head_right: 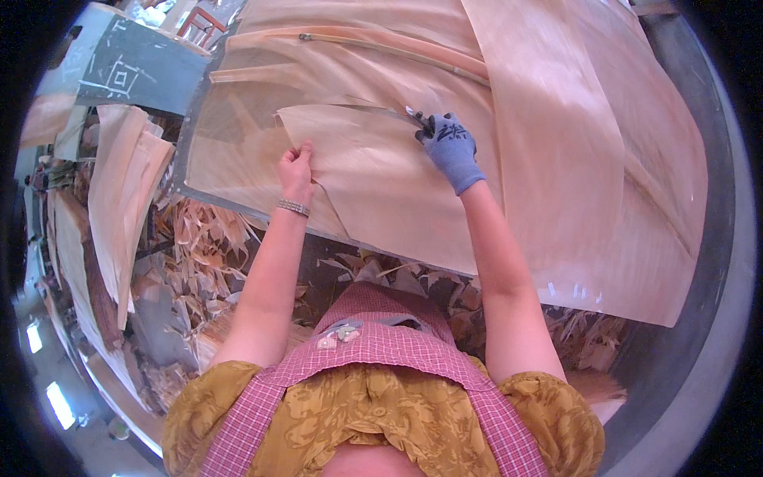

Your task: The person uses a utility knife to cut thin sheets of wood veneer on a workbench, removing small strips and trimming the edges.

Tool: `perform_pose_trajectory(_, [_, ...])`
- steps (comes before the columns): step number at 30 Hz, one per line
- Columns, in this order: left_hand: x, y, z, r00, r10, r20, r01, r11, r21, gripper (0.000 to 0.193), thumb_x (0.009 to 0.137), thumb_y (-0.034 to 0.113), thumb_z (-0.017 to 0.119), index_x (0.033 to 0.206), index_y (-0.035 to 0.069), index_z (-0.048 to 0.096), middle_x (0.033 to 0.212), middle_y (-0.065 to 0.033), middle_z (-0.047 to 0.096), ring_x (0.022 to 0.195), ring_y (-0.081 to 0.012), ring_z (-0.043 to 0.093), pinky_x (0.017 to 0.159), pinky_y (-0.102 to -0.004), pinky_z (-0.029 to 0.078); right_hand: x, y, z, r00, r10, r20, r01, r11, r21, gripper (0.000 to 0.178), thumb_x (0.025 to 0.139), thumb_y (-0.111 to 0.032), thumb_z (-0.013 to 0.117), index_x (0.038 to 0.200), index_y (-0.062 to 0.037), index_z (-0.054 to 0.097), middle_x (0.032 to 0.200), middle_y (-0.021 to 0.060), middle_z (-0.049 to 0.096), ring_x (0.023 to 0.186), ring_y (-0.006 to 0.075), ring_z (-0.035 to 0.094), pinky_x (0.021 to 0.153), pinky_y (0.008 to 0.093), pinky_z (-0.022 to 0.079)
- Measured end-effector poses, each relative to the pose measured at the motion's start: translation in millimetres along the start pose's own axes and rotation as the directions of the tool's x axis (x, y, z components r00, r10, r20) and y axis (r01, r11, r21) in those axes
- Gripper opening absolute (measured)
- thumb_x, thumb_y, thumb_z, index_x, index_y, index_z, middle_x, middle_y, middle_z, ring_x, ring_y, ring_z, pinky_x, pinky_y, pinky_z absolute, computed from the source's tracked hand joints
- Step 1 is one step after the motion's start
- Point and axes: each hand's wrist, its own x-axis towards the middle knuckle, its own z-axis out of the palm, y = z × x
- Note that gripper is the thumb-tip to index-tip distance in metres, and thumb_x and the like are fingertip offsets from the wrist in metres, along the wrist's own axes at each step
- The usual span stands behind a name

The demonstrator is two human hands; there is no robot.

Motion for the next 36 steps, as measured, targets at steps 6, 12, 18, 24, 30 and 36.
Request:
perform_pose_trajectory(6, [-0.3,0.2,-8.1,0.999,-0.013,-0.038,0.017,0.993,0.115,0.026,0.087,0.022,0.079,0.087,0.001,0.065,0.08,0.0,0.064,0.069,-0.0073,0.054,0.061,-0.0249,0.045,25.8,0.5,-5.5,0.997,-0.039,0.065,0.039,0.999,0.003,0.031,0.089,-0.037,0.067,0.1,-0.0084,0.066,0.103,0.0191,0.065,0.094,0.0378,0.065,0.08,0.0497,0.052])
perform_pose_trajectory(12, [11.4,2.7,-6.2,0.998,0.025,-0.061,-0.001,0.932,0.362,0.031,0.082,0.026,0.082,0.087,0.0,0.065,0.076,-0.0019,0.065,0.065,-0.0089,0.055,0.06,-0.0278,0.047,42.5,-3.3,-0.1,0.995,-0.035,0.098,0.044,0.995,-0.091,0.029,0.089,-0.035,0.066,0.099,-0.0084,0.065,0.104,0.0188,0.065,0.095,0.0373,0.066,0.082,0.0498,0.052])
perform_pose_trajectory(18, [7.4,6.0,-10.2,0.991,0.131,-0.019,-0.103,0.856,0.506,0.037,0.076,0.027,0.084,0.092,0.0,0.065,0.079,-0.0089,0.069,0.069,-0.0181,0.065,0.065,-0.0344,0.052,42.1,-0.9,7.7,0.997,-0.039,0.073,0.046,0.995,-0.092,0.029,0.089,-0.035,0.066,0.099,-0.0085,0.065,0.105,0.0193,0.065,0.095,0.0376,0.066,0.082,0.0498,0.052])
perform_pose_trajectory(24, [7.5,8.5,-12.1,0.976,0.216,0.027,-0.177,0.714,0.677,0.044,0.07,0.028,0.085,0.096,0.003,0.061,0.085,-0.0119,0.067,0.08,-0.0277,0.066,0.074,-0.0408,0.052,35.7,-5.4,9.8,0.998,-0.034,0.05,0.038,0.995,-0.091,0.029,0.088,-0.035,0.065,0.101,-0.0087,0.065,0.106,0.0193,0.064,0.096,0.0379,0.066,0.082,0.0497,0.052])
perform_pose_trajectory(30, [5.1,17.1,-9.5,0.976,0.21,0.06,-0.194,0.701,0.686,0.048,0.07,0.03,0.085,0.099,0.004,0.056,0.086,-0.0118,0.066,0.081,-0.0301,0.066,0.076,-0.0427,0.052,34.1,-2.9,12.8,0.998,-0.028,0.057,0.034,0.993,-0.111,0.03,0.088,-0.034,0.064,0.104,-0.0084,0.064,0.108,0.0194,0.064,0.096,0.0381,0.066,0.083,0.0495,0.052])
perform_pose_trajectory(36, [3.3,22.7,-4.3,0.979,0.191,0.068,-0.179,0.66,0.73,0.05,0.07,0.031,0.084,0.101,0.004,0.055,0.086,-0.0131,0.065,0.082,-0.0325,0.066,0.076,-0.0444,0.051,30.4,3.5,16.8,0.999,-0.032,-0.007,0.031,0.996,-0.086,0.031,0.088,-0.036,0.066,0.102,-0.0086,0.062,0.104,0.0179,0.063,0.095,0.0371,0.064,0.079,0.0486,0.051])
